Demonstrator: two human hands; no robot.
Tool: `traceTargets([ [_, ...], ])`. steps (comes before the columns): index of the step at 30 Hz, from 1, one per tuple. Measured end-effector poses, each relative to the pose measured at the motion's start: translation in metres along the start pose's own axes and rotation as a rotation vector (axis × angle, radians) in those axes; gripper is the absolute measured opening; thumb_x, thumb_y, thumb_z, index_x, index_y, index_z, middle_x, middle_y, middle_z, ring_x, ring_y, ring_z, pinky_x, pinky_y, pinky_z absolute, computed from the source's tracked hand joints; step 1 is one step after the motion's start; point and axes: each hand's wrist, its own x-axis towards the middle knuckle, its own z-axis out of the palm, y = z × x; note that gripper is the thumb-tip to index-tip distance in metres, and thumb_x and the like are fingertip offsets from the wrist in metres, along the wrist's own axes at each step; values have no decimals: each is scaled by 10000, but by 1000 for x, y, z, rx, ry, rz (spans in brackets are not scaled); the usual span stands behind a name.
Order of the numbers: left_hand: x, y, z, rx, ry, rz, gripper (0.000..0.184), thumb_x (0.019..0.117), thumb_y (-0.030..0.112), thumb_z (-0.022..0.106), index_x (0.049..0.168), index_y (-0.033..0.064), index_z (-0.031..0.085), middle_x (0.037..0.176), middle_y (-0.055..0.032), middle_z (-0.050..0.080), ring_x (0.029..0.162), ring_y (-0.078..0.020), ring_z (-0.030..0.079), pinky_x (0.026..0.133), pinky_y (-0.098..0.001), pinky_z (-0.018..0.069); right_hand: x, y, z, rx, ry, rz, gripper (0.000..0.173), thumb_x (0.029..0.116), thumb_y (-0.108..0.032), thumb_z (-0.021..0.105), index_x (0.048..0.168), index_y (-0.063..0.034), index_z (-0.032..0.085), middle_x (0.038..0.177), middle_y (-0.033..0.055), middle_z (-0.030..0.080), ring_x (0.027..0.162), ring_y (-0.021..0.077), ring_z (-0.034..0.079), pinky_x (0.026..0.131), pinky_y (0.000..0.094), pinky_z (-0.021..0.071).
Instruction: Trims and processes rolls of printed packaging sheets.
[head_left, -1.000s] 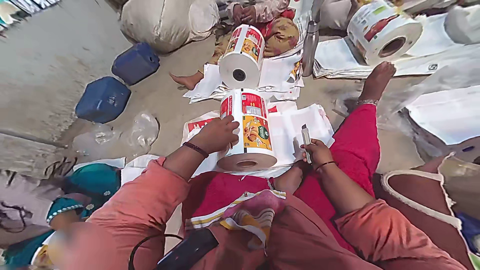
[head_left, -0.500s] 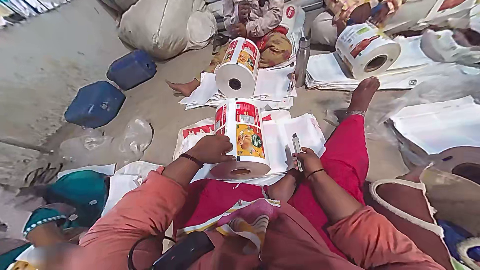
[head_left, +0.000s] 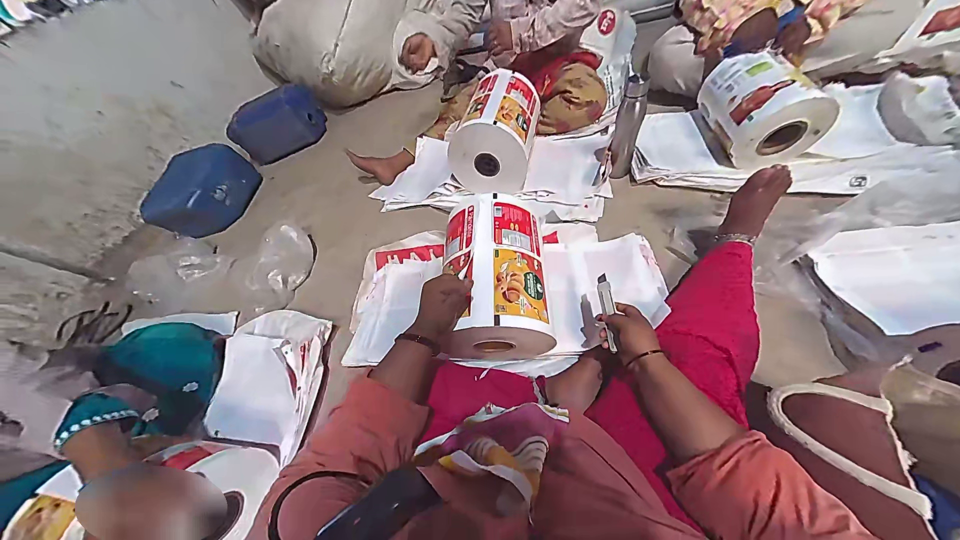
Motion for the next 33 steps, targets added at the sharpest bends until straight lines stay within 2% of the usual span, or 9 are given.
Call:
traceTargets([
  [4, 7, 21, -3, 217, 20, -258, 450, 962, 251, 721, 655, 60, 454, 596, -46, 453, 551, -163, 446, 551, -365, 391, 2, 4, 2, -32, 4, -2, 399, 1012, -34, 517, 1405, -19, 448, 940, 120, 668, 555, 150, 599, 461, 282, 505],
  [8, 4, 35, -10, 458, -47, -294, 477, 926, 248, 764, 1282, 8, 555, 964, -208, 627, 842, -372, 630, 770, -578, 542, 0, 4, -1, -35, 21, 0, 385, 1017, -39, 516, 1394, -12, 442, 935, 117, 662, 547, 144, 595, 459, 273, 509],
  [11, -12, 40, -13, 438, -15, -389, 596, 926, 125, 672, 1466, 51, 430, 1316, -282, 563, 1046, -447, 639, 844, -614, 547, -4, 3, -6, -31, 46, 12, 391, 1016, -41, 521, 1400, -21, 452, 954, 116, 671, 554, 143, 598, 466, 274, 508],
  [13, -11, 39, -18, 456, -9, -428, 530, 945, 158, 659, 1426, 27, 476, 1293, -277, 583, 1062, -446, 640, 867, -625, 540, -4, 2, -4, -9, 37, -5, 377, 1012, -39, 518, 1383, -19, 454, 949, 113, 675, 543, 136, 591, 452, 263, 496],
  [15, -7, 41, -19, 578, -100, -438, 392, 975, 327, 665, 1196, 8, 612, 1040, -239, 665, 938, -416, 669, 808, -635, 538, -6, 0, -5, -3, 26, -8, 373, 1014, -37, 508, 1382, -22, 453, 947, 111, 672, 536, 133, 582, 445, 259, 486],
  [18, -3, 48, -18, 691, -335, -454, 535, 1005, 558, 566, 1016, 32, 665, 876, -205, 675, 854, -404, 673, 747, -654, 519, -6, 2, -9, -10, 28, -1, 375, 1023, -43, 513, 1392, -30, 449, 948, 113, 671, 549, 135, 593, 461, 263, 500],
  [22, 16, 46, -28, 727, -527, -353, 470, 1087, 415, 469, 955, 12, 673, 899, -203, 669, 913, -390, 659, 833, -641, 490, 1, 4, -8, -24, 21, -19, 371, 1030, -51, 515, 1395, -40, 456, 967, 120, 675, 549, 137, 595, 467, 262, 503],
  [30, 9, 29, -38, 638, -322, -248, 435, 1069, 292, 531, 738, 11, 562, 670, -147, 544, 681, -333, 576, 654, -577, 453, 8, 4, -8, -44, 37, 5, 363, 1024, -58, 525, 1383, -45, 471, 975, 120, 671, 559, 145, 600, 476, 274, 511],
  [33, 6, 37, -34, 791, -311, -214, 409, 1036, 280, 542, 721, 20, 561, 718, -170, 603, 738, -373, 632, 661, -596, 474, 7, 6, -8, -23, 29, 5, 350, 1028, -67, 524, 1374, -49, 470, 960, 114, 668, 552, 143, 594, 470, 268, 506],
])
